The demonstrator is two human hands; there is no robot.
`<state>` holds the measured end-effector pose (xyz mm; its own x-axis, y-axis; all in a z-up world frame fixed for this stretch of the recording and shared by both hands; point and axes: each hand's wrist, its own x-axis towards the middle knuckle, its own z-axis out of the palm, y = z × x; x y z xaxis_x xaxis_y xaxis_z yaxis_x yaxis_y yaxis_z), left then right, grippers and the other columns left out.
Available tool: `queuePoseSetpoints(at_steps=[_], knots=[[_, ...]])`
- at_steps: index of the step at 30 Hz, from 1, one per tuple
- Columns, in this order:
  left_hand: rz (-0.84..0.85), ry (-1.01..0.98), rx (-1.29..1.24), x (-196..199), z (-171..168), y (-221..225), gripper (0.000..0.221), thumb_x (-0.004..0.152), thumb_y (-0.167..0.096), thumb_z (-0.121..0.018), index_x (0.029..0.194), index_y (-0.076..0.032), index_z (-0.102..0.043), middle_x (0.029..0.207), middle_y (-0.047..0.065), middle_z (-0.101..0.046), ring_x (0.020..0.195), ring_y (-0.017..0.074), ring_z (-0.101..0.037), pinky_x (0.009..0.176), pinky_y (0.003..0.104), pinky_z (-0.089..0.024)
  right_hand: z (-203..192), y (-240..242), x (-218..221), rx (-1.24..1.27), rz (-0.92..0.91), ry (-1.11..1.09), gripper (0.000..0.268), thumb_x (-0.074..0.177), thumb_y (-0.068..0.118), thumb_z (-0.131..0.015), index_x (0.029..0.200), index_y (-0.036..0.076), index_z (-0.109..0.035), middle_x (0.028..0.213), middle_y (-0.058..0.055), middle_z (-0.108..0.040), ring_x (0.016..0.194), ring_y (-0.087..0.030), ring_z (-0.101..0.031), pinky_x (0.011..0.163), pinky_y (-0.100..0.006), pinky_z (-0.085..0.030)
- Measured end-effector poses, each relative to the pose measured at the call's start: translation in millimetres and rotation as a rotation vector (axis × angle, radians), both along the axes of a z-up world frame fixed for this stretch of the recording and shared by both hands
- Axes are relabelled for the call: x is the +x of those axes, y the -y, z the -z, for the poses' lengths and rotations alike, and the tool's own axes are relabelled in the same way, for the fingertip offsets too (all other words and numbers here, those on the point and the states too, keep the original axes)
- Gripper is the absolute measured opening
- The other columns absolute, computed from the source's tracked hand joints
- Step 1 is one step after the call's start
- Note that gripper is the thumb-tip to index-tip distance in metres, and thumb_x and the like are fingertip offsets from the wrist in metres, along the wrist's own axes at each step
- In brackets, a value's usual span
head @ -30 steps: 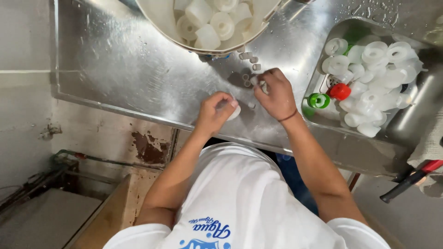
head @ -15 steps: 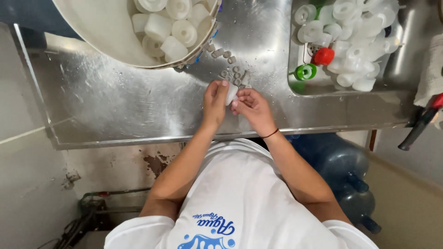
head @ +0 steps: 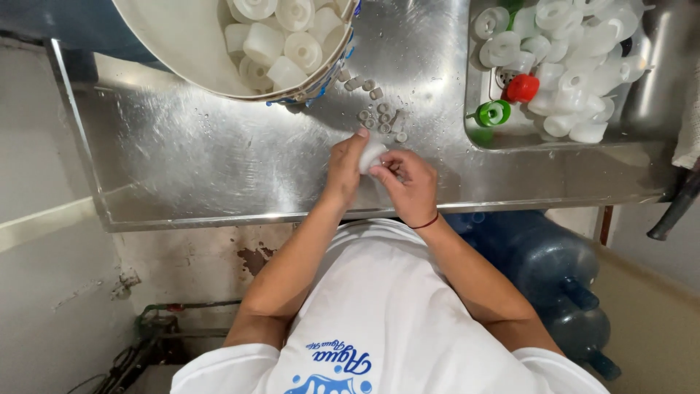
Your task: Washing and sorting plastic water bottle caps in a sink and placing them into a bucket for reuse or processing.
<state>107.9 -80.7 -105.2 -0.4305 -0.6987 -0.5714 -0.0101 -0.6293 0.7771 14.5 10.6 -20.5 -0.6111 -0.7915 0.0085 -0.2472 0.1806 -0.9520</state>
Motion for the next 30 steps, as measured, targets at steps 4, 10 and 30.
queuePoseSetpoints(at_steps=[4, 10, 30], knots=[[0.035, -0.098, 0.023, -2.1, -45.2, 9.5, 0.04, 0.091, -0.045, -0.065, 0.068, -0.011, -0.066, 0.055, 0.004, -0.06, 0.05, 0.0118, -0.057, 0.049, 0.026, -0.049, 9.5, 4.6, -24.3, 0.104, -0.037, 0.243, 0.062, 0.069, 0.018, -0.096, 0.107, 0.008, -0.048, 0.084, 0.0, -0.045, 0.069, -0.009, -0.047, 0.059, -0.022, -0.041], [0.183, -0.116, -0.091, -4.6, -35.4, 0.9, 0.041, 0.089, -0.044, -0.065, 0.065, -0.01, -0.068, 0.053, 0.002, -0.055, 0.054, 0.0125, -0.052, 0.053, 0.026, -0.045, -6.6, 3.9, -38.3, 0.033, -0.436, 0.441, 0.072, 0.08, 0.011, -0.083, 0.144, 0.005, -0.05, 0.164, -0.017, -0.023, 0.145, -0.032, -0.032, 0.115, -0.045, -0.035], [0.323, -0.09, -0.935, -34.0, -154.1, 3.6, 0.023, 0.09, -0.023, -0.062, 0.078, -0.004, -0.062, 0.076, 0.018, -0.061, 0.072, 0.0387, -0.061, 0.068, 0.045, -0.051, -34.2, -1.2, -76.4, -0.291, -0.356, 0.576, 0.063, 0.071, -0.002, -0.085, 0.129, -0.005, -0.06, 0.136, -0.02, -0.061, 0.127, -0.025, -0.054, 0.108, -0.045, -0.047]])
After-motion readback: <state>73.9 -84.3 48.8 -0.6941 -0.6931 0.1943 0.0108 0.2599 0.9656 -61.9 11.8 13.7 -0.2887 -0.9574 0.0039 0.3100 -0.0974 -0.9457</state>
